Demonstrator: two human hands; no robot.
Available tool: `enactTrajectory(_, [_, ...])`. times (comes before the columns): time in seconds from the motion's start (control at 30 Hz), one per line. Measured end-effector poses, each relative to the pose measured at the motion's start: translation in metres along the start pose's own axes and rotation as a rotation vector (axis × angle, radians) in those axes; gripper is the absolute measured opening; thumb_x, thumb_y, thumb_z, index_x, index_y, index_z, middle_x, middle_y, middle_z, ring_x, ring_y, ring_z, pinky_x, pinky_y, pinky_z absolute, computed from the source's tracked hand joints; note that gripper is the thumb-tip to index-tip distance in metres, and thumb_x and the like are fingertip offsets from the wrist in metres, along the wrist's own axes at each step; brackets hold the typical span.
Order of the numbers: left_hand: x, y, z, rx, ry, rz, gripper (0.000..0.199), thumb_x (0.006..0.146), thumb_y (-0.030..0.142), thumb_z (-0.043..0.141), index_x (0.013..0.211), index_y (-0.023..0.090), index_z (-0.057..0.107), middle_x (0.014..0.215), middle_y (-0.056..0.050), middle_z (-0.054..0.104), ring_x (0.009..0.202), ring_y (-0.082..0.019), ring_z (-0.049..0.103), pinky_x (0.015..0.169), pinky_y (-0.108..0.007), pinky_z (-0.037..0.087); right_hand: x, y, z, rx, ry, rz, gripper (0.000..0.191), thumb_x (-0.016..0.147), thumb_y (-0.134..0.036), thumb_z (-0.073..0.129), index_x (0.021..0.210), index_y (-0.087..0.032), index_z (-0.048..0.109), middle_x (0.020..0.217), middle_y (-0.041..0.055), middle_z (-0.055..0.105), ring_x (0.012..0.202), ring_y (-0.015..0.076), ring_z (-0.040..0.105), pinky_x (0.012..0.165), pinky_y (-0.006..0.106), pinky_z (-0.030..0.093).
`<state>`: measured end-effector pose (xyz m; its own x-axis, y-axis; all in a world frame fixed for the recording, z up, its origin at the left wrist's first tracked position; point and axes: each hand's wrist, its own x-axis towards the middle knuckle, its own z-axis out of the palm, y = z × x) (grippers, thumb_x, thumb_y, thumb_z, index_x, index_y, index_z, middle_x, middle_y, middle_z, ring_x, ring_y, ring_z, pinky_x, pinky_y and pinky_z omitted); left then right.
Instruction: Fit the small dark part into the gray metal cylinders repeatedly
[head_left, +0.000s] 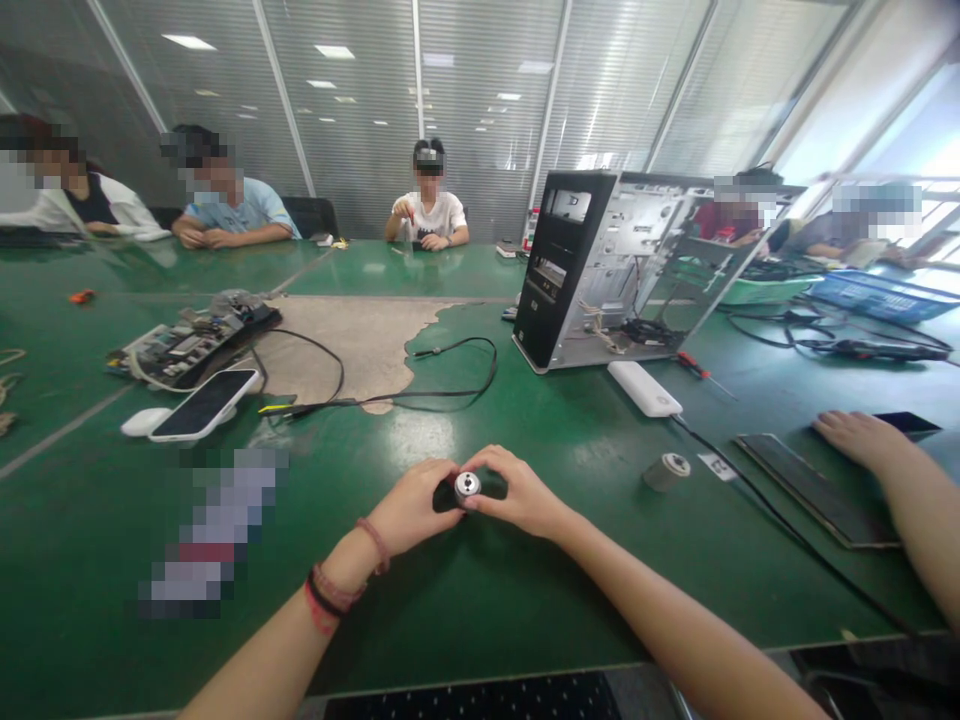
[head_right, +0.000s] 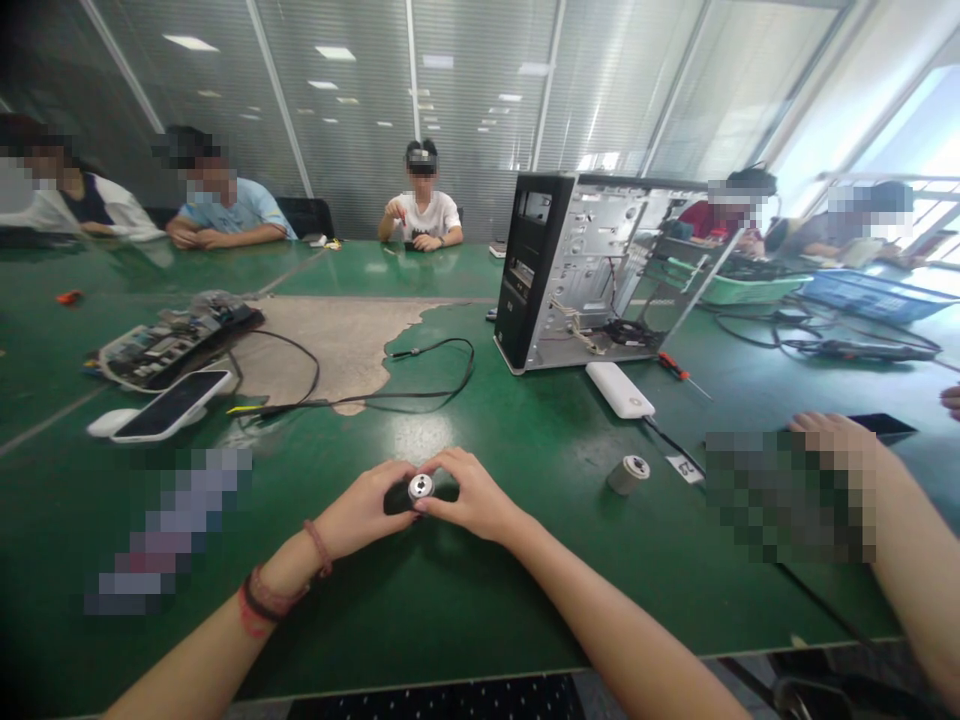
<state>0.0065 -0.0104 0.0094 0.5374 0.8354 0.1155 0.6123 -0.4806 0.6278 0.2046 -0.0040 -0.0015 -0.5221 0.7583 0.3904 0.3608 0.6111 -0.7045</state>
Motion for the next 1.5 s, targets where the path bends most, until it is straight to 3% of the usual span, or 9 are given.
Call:
enactTrajectory(0.2, [-0.001, 0.002, -0.002, -0.033, -0.015, 0.003, 0.029, 0.071, 0.024, 0.065, 0.098, 0.020, 0.057, 0.094, -0.003, 0.062, 0.089, -0.022, 0.058, 0.080, -0.032, 0.045, -0.002, -0.005, -0.002, -0.132, -0.014, -0.068, 0.029, 0.077, -0.035, 0.066, 0.101, -0.021, 0.058, 0.096, 0.0052, 0.064, 0.093, 0.0216, 0.056, 0.084, 0.037, 0.040])
enactTrajectory(0.33, [-0.002, 0.001, -0.004, -0.109, -0.005, 0.027, 0.043, 0.069, 0.023, 0.068, 0.109, 0.021, 0.053, 0.101, -0.004, 0.063, 0.094, -0.021, 0.058, 0.086, -0.034, 0.045, -0.003, -0.005, -0.016, -0.170, 0.121, -0.056, 0.026, 0.079, -0.033, 0.064, 0.100, -0.022, 0.057, 0.098, 0.0067, 0.063, 0.093, 0.0227, 0.055, 0.083, 0.038, 0.042])
enactTrajectory(0.63, [0.000, 0.000, -0.004, -0.076, 0.048, 0.001, 0.022, 0.078, 0.020, 0.056, 0.100, 0.019, 0.059, 0.091, -0.003, 0.067, 0.088, -0.018, 0.062, 0.084, -0.031, 0.047, -0.038, 0.041, -0.124, -0.543, 0.607, 0.279, 0.030, 0.077, -0.042, 0.060, 0.097, -0.019, 0.060, 0.096, 0.0077, 0.064, 0.093, 0.0253, 0.058, 0.084, 0.038, 0.042])
enactTrajectory(0.87, [0.002, -0.004, -0.003, -0.068, 0.065, -0.001, 0.014, 0.083, 0.021, 0.049, 0.086, 0.017, 0.063, 0.083, -0.002, 0.067, 0.078, -0.015, 0.061, 0.074, -0.025, 0.047, -0.091, 0.105, -0.171, -0.727, 0.525, 0.895, 0.036, 0.073, -0.045, 0.057, 0.097, -0.019, 0.064, 0.091, 0.0089, 0.068, 0.086, 0.0266, 0.063, 0.073, 0.035, 0.044])
enactTrajectory(1.13, [0.003, -0.001, -0.004, -0.052, 0.045, 0.002, 0.015, 0.084, 0.020, 0.048, 0.084, 0.017, 0.063, 0.079, -0.001, 0.066, 0.074, -0.014, 0.060, 0.071, -0.023, 0.045, -0.095, 0.112, -0.173, -0.731, 0.407, 1.082, 0.039, 0.074, -0.042, 0.056, 0.104, -0.019, 0.064, 0.095, 0.0126, 0.067, 0.089, 0.0309, 0.062, 0.071, 0.038, 0.044])
enactTrajectory(1.23, [0.002, -0.002, -0.005, -0.053, 0.049, -0.001, 0.015, 0.084, 0.021, 0.048, 0.083, 0.017, 0.063, 0.080, -0.001, 0.066, 0.075, -0.014, 0.061, 0.072, -0.024, 0.046, -0.083, 0.096, -0.167, -0.798, 0.544, 0.932, 0.042, 0.074, -0.046, 0.056, 0.106, -0.019, 0.063, 0.102, 0.0143, 0.064, 0.096, 0.0337, 0.058, 0.077, 0.044, 0.043])
enactTrajectory(1.37, [0.002, -0.004, -0.005, -0.053, 0.061, -0.004, 0.015, 0.084, 0.021, 0.049, 0.084, 0.017, 0.063, 0.081, -0.001, 0.067, 0.076, -0.014, 0.061, 0.072, -0.023, 0.046, -0.052, 0.058, -0.137, -0.726, 0.750, 0.404, 0.029, 0.083, -0.039, 0.049, 0.099, -0.019, 0.062, 0.099, 0.0105, 0.062, 0.101, 0.0266, 0.055, 0.090, 0.041, 0.039])
enactTrajectory(1.43, [0.002, -0.004, -0.005, -0.046, 0.062, -0.003, 0.015, 0.084, 0.022, 0.049, 0.084, 0.017, 0.063, 0.081, -0.001, 0.067, 0.075, -0.014, 0.061, 0.072, -0.023, 0.045, -0.037, 0.038, -0.110, -0.530, 0.580, 0.251, 0.024, 0.087, -0.035, 0.046, 0.097, -0.018, 0.060, 0.093, 0.0077, 0.062, 0.091, 0.0212, 0.058, 0.085, 0.034, 0.042])
enactTrajectory(1.5, [0.003, -0.005, -0.005, -0.035, 0.063, -0.006, 0.015, 0.085, 0.022, 0.048, 0.084, 0.017, 0.063, 0.081, -0.001, 0.066, 0.075, -0.014, 0.060, 0.071, -0.024, 0.045, -0.026, 0.022, -0.080, -0.350, 0.181, 0.176, 0.021, 0.088, -0.033, 0.047, 0.099, -0.019, 0.059, 0.089, 0.0052, 0.062, 0.082, 0.0175, 0.058, 0.077, 0.029, 0.045])
